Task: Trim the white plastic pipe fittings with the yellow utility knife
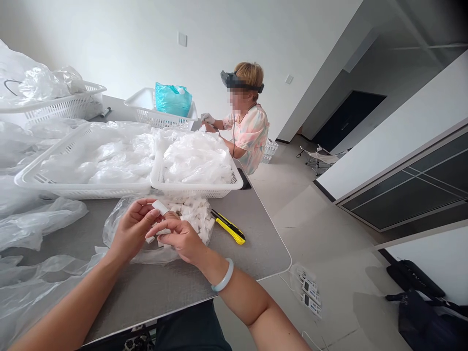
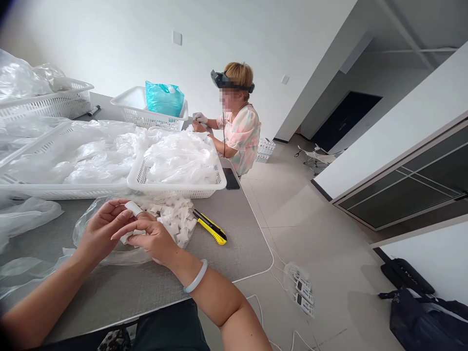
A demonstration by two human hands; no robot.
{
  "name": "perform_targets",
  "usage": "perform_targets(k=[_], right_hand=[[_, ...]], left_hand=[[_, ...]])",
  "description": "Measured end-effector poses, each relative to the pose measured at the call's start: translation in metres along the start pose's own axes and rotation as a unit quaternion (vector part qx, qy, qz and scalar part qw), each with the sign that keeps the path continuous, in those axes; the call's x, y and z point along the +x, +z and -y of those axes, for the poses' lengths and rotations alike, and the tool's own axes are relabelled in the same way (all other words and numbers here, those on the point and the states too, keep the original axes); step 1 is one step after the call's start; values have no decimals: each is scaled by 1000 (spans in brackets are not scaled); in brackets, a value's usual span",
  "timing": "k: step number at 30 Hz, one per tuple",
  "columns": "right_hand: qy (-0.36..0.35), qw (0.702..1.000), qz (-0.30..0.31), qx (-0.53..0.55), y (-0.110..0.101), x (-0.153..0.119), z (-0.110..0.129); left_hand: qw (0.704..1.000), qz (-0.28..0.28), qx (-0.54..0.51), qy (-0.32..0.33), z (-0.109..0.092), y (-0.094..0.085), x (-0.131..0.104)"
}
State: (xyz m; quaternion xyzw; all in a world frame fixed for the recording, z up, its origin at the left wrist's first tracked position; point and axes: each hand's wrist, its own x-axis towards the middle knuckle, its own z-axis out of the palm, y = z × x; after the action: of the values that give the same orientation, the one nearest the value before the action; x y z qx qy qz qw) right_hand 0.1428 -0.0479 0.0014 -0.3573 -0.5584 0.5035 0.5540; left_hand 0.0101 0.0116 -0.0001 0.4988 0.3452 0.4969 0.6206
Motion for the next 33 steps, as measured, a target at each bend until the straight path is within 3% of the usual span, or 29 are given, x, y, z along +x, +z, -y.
perform_targets(k=[3, 6, 9, 12, 14, 17, 21, 26, 33], right_hand=[[76, 975, -30, 207, 1, 2, -2], [114, 939, -94, 311, -2, 6, -2], [142, 893, -171, 392, -9, 9, 3], [171, 851, -189, 459, -14, 11, 12], [188, 835, -180, 485, -15, 11, 16], [204, 824, -174, 499, -13, 11, 19], [219, 825, -167, 494, -8, 11, 16], [247, 819, -141, 499, -2, 11, 14], [274, 811, -140, 497, 2, 9, 17]], left_hand=[[1000, -6, 9, -5, 0, -2, 4], [999, -14, 35, 2, -2, -5, 7], [991, -76, 105, 37, -4, -11, 6], [966, -140, 211, 49, -6, -16, 4], [958, -108, 252, 87, -7, -17, 2], [946, 18, 278, 163, -10, -14, 0], [931, 114, 296, 182, -9, -8, -1], [947, 128, 250, 156, -5, -1, -4], [994, 105, 22, -5, 1, -5, -4]])
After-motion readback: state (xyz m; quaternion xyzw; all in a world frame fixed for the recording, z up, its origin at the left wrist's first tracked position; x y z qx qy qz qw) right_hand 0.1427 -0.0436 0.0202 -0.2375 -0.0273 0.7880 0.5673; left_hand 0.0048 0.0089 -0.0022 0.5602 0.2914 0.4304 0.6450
